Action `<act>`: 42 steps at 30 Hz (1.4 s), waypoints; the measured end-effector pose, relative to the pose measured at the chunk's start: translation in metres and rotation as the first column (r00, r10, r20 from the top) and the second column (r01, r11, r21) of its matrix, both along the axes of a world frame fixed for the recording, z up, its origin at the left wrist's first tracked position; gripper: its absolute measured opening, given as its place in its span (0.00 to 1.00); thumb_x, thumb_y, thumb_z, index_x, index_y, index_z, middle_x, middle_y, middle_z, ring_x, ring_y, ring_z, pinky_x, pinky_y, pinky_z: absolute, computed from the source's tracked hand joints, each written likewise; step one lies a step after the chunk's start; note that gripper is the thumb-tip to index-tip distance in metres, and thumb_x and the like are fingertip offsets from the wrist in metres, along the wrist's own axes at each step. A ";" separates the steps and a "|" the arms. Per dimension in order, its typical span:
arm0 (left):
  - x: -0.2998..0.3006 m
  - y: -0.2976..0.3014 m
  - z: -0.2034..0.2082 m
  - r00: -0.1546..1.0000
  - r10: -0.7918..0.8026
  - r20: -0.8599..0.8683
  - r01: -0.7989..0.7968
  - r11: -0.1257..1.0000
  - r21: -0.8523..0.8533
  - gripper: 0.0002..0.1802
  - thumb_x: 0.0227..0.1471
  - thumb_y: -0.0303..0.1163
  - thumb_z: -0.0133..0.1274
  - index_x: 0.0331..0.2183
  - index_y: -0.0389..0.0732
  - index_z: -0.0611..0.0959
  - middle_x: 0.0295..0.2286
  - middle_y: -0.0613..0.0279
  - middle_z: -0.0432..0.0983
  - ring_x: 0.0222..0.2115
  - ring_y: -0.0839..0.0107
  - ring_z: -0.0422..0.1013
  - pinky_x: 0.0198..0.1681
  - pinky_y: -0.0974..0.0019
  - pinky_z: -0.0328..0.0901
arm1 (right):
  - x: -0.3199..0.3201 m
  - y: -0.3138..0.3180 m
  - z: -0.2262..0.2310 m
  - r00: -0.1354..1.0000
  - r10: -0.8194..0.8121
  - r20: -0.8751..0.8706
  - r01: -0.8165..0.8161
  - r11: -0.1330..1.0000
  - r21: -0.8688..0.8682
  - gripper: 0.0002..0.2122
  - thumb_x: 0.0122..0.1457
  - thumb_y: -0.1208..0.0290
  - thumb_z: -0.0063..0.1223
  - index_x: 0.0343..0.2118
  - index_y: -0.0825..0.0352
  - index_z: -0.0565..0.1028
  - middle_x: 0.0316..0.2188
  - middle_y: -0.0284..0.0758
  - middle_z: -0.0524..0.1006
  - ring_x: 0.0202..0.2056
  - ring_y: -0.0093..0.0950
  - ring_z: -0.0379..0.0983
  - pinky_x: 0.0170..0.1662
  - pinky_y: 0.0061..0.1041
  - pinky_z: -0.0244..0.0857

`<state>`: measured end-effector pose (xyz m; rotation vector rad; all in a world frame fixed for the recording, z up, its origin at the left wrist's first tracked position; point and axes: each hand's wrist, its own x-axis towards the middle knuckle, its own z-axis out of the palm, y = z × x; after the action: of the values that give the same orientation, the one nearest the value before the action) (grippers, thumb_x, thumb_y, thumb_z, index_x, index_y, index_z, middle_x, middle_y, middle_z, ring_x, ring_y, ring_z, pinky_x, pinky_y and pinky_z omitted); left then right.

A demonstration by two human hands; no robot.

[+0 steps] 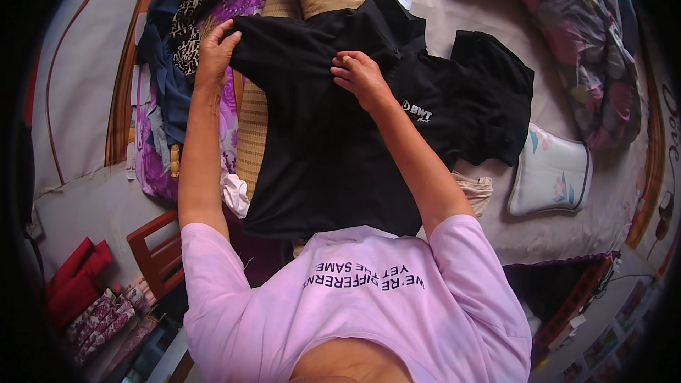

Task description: The person folds several garments on a bed, including a black shirt, a light-colored undergarment, a red shirt, and a black polo shirt. Each item is smoothed, folded, and placed in a neat stack on the bed.

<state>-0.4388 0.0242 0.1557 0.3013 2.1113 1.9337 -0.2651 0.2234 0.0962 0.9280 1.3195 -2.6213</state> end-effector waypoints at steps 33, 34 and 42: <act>0.050 -0.022 -0.061 0.733 0.070 -0.677 -0.356 0.887 -0.294 0.09 0.40 0.28 0.55 0.26 0.35 0.74 0.27 0.54 0.70 0.28 0.60 0.67 0.31 0.63 0.62 | -0.141 -0.038 0.015 0.818 0.574 -0.047 -0.043 0.142 0.989 0.10 0.45 0.71 0.46 0.31 0.66 0.74 0.27 0.44 0.74 0.33 0.38 0.71 0.39 0.32 0.64; 0.054 -0.017 -0.058 0.730 0.029 -0.683 -0.353 0.872 -0.340 0.09 0.39 0.27 0.55 0.27 0.37 0.74 0.28 0.54 0.70 0.29 0.57 0.67 0.33 0.61 0.62 | -0.149 -0.041 0.007 0.783 0.621 -0.039 -0.004 0.066 0.998 0.11 0.45 0.68 0.46 0.32 0.63 0.75 0.30 0.43 0.74 0.35 0.39 0.71 0.40 0.35 0.64; 0.065 -0.019 -0.062 0.676 -0.020 -0.736 -0.262 0.928 -0.266 0.08 0.42 0.28 0.53 0.29 0.41 0.72 0.22 0.61 0.72 0.24 0.62 0.68 0.29 0.62 0.58 | -0.174 -0.072 -0.011 0.643 0.699 0.314 -0.031 -0.386 0.922 0.10 0.48 0.64 0.42 0.30 0.56 0.75 0.35 0.36 0.74 0.40 0.38 0.67 0.40 0.36 0.64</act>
<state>-0.3738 0.0056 0.0935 1.0292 2.9962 1.5752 -0.4388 0.1511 0.0849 -0.5229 3.0527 -0.5212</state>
